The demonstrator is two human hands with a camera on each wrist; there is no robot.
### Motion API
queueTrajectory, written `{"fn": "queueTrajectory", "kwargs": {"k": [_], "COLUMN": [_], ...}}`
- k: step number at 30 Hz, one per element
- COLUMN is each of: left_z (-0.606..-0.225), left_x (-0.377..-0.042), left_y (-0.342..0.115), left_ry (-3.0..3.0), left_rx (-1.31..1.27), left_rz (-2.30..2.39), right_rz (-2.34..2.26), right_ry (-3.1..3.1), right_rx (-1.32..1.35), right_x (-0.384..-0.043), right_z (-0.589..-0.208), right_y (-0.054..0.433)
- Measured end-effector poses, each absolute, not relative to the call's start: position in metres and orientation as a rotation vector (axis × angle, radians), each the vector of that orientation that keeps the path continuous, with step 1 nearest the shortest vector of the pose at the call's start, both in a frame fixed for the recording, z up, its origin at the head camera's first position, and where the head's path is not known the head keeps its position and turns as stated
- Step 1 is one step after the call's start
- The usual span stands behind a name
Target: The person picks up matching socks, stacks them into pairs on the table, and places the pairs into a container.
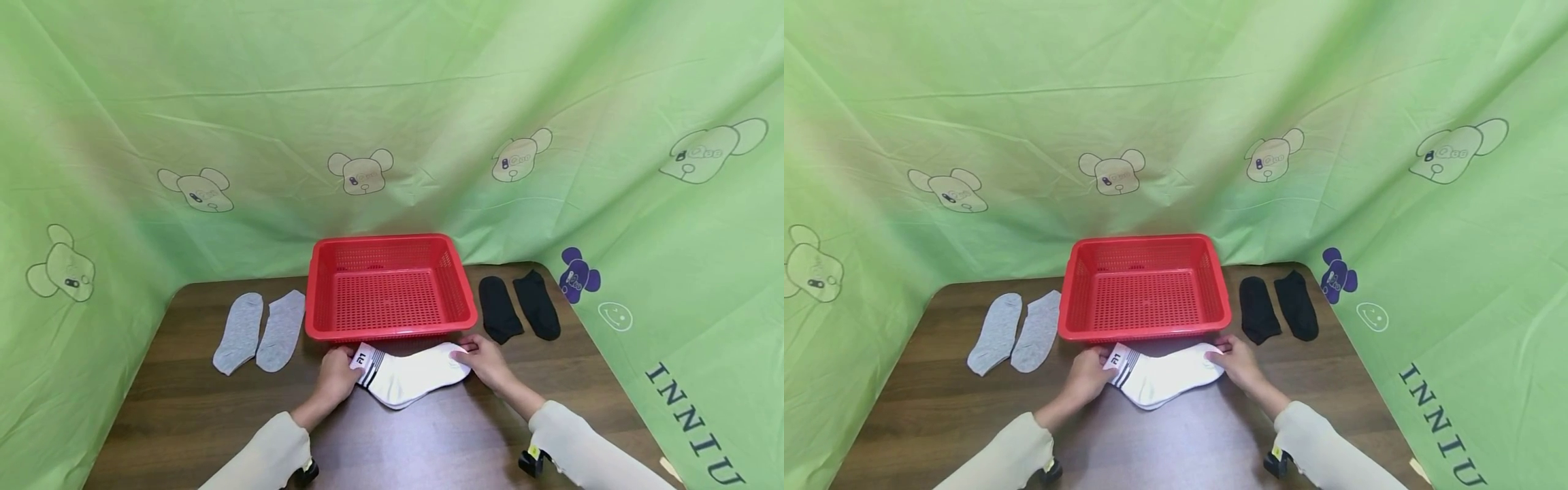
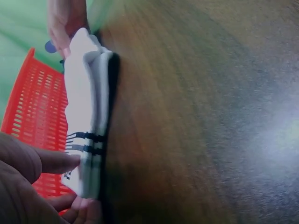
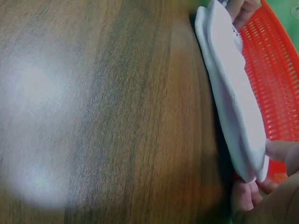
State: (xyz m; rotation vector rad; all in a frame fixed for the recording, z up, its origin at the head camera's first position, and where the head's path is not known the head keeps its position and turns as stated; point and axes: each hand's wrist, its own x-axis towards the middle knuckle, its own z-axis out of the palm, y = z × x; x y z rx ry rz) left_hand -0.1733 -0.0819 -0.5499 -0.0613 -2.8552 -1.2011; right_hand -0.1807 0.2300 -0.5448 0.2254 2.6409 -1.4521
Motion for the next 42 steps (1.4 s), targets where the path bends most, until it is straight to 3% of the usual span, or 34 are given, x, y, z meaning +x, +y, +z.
{"fn": "queueTrajectory", "kwargs": {"k": [20,31,42], "left_z": [-0.549,-0.525,-0.504], "left_x": [-0.168,-0.163,-0.162], "left_y": [-0.084,-0.097,-0.122], "left_ry": [-2.886,-2.718,-2.605], "left_rx": [-0.044,0.013,-0.090], "left_rz": [-1.330,-1.991,-2.515], "right_rz": [-1.497,-1.751,-1.859], "right_ry": [2.552,2.158,1.915], "right_rx": [0.122,0.078,0.052], "right_x": [-0.178,-0.171,-0.163], "right_z": [-0.539,-0.521,-0.502], "right_y": [0.235,0.249,0.264]}}
